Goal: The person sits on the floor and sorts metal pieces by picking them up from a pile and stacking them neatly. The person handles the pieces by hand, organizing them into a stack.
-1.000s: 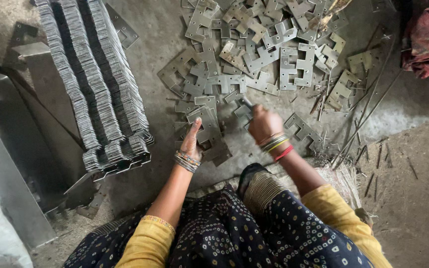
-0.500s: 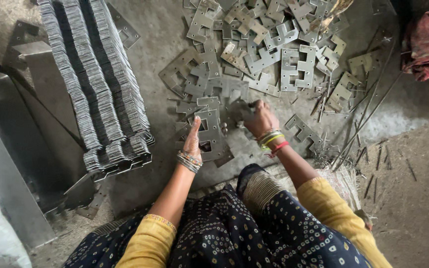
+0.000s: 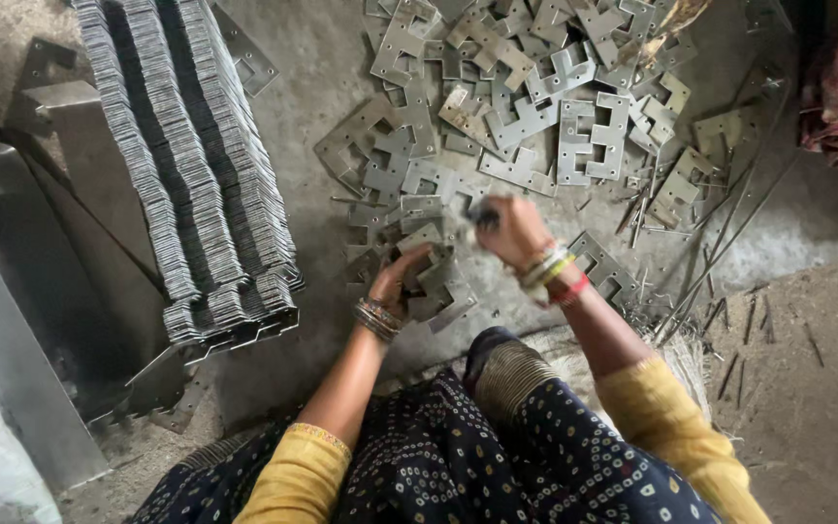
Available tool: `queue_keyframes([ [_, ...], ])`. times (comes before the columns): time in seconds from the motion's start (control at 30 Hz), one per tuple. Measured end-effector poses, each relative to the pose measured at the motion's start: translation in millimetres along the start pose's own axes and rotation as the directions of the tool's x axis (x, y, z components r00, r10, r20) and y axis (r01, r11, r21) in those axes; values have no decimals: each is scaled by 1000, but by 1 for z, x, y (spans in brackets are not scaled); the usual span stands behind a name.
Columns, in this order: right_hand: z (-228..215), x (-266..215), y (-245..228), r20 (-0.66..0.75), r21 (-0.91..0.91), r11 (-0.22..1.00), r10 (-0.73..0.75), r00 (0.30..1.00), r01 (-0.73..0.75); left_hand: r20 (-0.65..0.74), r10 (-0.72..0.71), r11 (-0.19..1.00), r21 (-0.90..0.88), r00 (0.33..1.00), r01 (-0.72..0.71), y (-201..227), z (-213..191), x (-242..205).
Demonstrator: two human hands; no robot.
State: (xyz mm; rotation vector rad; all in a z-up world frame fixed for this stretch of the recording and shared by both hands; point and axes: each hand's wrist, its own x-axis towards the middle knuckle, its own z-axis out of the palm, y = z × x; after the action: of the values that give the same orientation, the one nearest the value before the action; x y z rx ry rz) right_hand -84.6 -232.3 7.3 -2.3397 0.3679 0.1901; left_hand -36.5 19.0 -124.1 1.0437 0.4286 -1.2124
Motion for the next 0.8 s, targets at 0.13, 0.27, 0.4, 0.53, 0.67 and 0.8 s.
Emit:
queue_keyframes([
  [0.13,24,51,10,-246,-408,896,-291,924,174,156,203,978,-87,967,-191,-5,0,15],
  [0.27,30,73,25,-370,-470,863,-381,847,183,17,260,965,-51,966,-258,5,-8,15],
  [0.4,5,45,26,-38,-19,959,280,959,-281,-112,195,966,-149,974,-211,13,-9,1],
  [0.53,-21,-7,-1,-278,-220,976,-64,959,2,-62,25,978,-205,998,-37,30,5,0],
  [0.67,-36,-15,-3,-193,-438,812,-504,842,386,327,-19,925,-353,945,141,38,13,11],
  [0.8,-64,49,38,-213,-622,761,-391,895,185,121,9,995,-95,993,3,37,22,25],
])
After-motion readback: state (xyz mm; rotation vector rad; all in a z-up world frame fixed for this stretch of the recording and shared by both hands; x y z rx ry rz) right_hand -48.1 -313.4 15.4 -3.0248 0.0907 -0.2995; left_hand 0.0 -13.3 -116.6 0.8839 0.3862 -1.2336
